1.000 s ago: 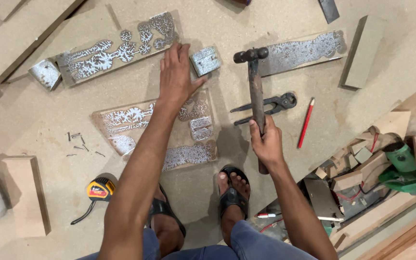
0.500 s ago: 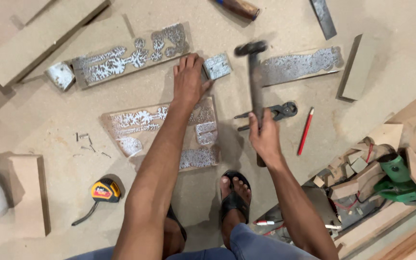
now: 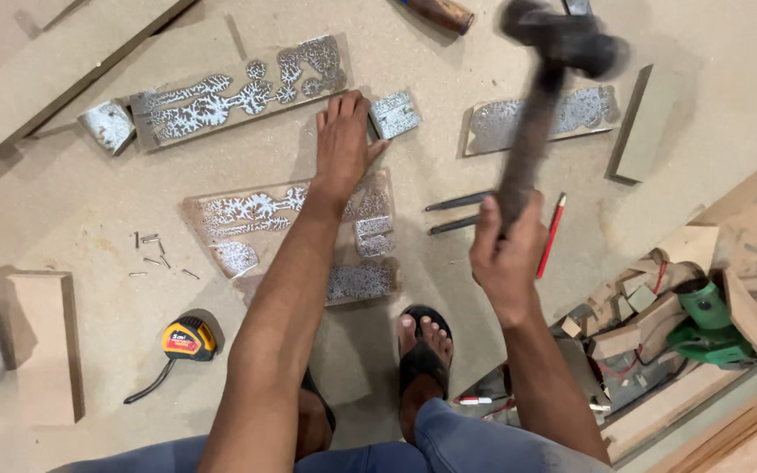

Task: The person uses a hammer to attach metal components to wood, handles small nails, and uses a small wooden stick to spread white glue across a decorative wooden panel.

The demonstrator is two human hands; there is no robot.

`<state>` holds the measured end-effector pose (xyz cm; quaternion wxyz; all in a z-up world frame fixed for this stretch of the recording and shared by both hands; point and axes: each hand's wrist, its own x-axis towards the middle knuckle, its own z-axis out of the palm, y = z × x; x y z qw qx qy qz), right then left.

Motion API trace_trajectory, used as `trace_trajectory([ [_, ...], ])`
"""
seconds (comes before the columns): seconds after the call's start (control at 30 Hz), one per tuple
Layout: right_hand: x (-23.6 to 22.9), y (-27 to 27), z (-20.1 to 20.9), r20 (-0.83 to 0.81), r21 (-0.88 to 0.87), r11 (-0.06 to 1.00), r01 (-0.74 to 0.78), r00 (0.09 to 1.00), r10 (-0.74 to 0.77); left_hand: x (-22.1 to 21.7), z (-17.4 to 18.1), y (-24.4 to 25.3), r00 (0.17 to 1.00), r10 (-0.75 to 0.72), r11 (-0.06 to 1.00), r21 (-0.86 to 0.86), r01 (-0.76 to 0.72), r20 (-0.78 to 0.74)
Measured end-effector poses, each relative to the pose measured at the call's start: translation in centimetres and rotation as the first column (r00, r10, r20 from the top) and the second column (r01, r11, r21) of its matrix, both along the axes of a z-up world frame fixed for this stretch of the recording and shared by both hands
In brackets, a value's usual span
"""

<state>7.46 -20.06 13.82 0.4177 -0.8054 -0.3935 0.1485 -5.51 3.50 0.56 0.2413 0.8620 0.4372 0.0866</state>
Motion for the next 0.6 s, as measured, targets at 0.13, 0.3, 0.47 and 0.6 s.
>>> trace_trajectory([
  [0.13, -0.3, 1.2, -4.5, 0.027, -0.1, 0.986, -0.13, 0.991, 0.134, -0.1, 0.3, 0.0, 0.999, 0.006, 0.999, -0.04, -0.008, -0.045],
  [0.3, 0.0, 1.7, -4.5, 0.23, 0.057, 0.964, -0.259, 0.943, 0.239, -0.2, 0.3, -0.6, 1.0, 0.02, 0.999, -0.036, -0.02, -0.015],
  [0.47, -0.9, 0.1, -2.9, 0.25, 0.069, 0.993, -0.098, 0.965, 0.078, -0.8, -0.1, -0.4, 1.0, -0.014, 0.999, 0.036, 0.013, 0.021],
  [0.6, 0.1, 2.9, -6.2, 0.229, -0.363, 0.894, -0.262, 0.905, 0.358, -0.6, 1.1, -1.0, 1.0, 0.016, 1.0, -0.017, -0.016, 0.009],
])
